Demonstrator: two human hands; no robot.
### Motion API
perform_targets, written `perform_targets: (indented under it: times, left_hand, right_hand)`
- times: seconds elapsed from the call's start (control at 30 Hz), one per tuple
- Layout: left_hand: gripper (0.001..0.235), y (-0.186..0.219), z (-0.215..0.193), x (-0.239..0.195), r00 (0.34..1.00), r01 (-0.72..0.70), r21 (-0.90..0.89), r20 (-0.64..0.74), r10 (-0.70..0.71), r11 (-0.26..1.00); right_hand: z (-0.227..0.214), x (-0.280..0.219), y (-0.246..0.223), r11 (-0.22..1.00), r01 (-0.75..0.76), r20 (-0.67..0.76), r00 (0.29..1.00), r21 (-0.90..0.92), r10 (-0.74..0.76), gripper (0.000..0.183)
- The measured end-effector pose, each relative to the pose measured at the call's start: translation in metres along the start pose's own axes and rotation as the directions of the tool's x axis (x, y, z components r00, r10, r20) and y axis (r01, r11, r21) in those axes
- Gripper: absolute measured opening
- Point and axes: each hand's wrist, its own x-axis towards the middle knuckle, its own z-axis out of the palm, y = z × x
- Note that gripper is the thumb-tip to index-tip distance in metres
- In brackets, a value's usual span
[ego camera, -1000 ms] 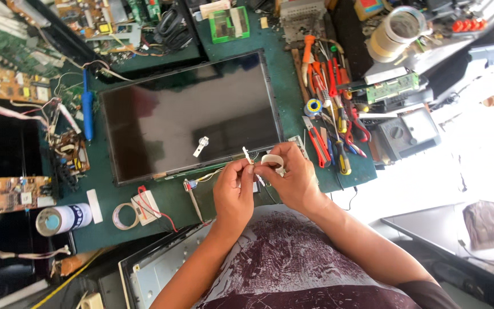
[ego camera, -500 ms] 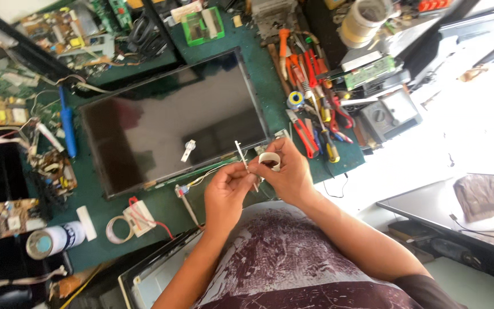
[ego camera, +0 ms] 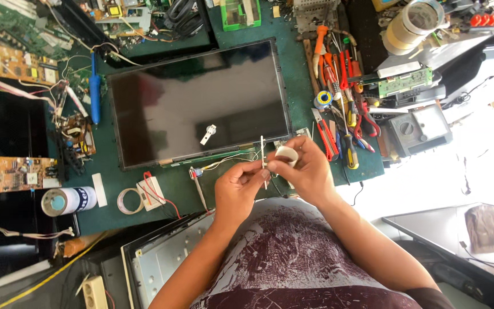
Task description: The person works on a disassembled flat-screen monitor, using white tape to secure a circuit board to the screen's frame. They repeatedly apply tape, cut it with a utility knife, and adjust the board's position.
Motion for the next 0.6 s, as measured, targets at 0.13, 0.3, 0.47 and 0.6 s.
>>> perform_targets:
  times: [0.13,0.3,0.47,0.6]
  left_hand:
    - [0.027,0.012,0.000,-0.006,0.999,-0.039,0.020,-0.002,0.039,0.999]
    - [0.024,0.002,0.001,-0.008,1.000,-0.009,-0.021,0.030,0.010,1.000]
    - [0.024,-0.002,0.003,-0.007,0.998,0.020,-0.060,0.067,-0.016,0.998]
    - [0.027,0.002,0.005,-0.005,0.991,0.093,-0.102,0.101,-0.082,0.990]
  right_hand:
    - [0.002,0.003,-0.016,0.997,-0.056,-0.003,0.998,0.062,0.056,0.046]
    - [-0.001,0.005,-0.015,0.993,-0.088,0.027,0.996,0.078,0.086,0.045]
    - [-0.010,0.006,-0.001,0.994,-0.097,0.010,0.995,0.042,0.097,0.043]
    - [-0.014,0.010,-0.022,0.995,-0.058,-0.070,0.996,-0.078,0.052,0.040]
